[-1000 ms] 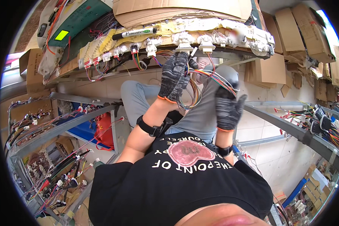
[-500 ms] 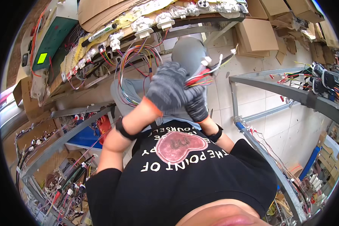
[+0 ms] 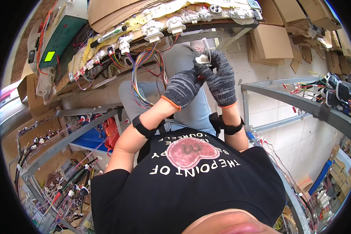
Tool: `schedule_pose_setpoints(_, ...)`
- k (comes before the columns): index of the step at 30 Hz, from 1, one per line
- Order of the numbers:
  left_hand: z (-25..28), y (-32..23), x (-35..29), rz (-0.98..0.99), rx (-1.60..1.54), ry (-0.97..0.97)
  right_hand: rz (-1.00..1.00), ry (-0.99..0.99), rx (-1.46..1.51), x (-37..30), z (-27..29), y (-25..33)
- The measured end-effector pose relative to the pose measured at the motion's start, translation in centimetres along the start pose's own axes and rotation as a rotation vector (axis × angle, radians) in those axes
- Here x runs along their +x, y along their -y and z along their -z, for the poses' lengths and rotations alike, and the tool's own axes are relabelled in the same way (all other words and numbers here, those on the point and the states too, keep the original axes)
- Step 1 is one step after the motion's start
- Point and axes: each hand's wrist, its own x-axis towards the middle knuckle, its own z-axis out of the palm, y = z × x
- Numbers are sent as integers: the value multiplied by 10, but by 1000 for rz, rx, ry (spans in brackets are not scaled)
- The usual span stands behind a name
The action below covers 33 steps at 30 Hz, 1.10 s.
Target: Connecting electrical wires to a terminal board on an industrial rack.
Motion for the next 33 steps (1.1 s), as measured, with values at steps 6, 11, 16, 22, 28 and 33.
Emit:
schedule_pose_setpoints(6, 10, 9, 25, -156, -125, -208, -123, -252, 595, 45, -25, 9)
schedule_pose_setpoints(11, 14, 16, 36, -166, -148, -217, -76, -197, 519, 63, -28, 5)
schedule_pose_setpoints(16, 22, 8, 39, -150, -211, -191, -110, -202, 549, 69, -24, 11)
schedule_pose_setpoints(22, 28, 15, 45, -427, -186, -264, 162, -334, 86, 77, 0, 21)
schedule_pose_setpoints(28, 76, -29, 34, 13, -655, 152, -13, -429, -75, -32, 39, -33)
schedule_pose_setpoints(33, 78, -35, 43, -181, -449, 52, -293, -104, 73, -105, 4, -50)
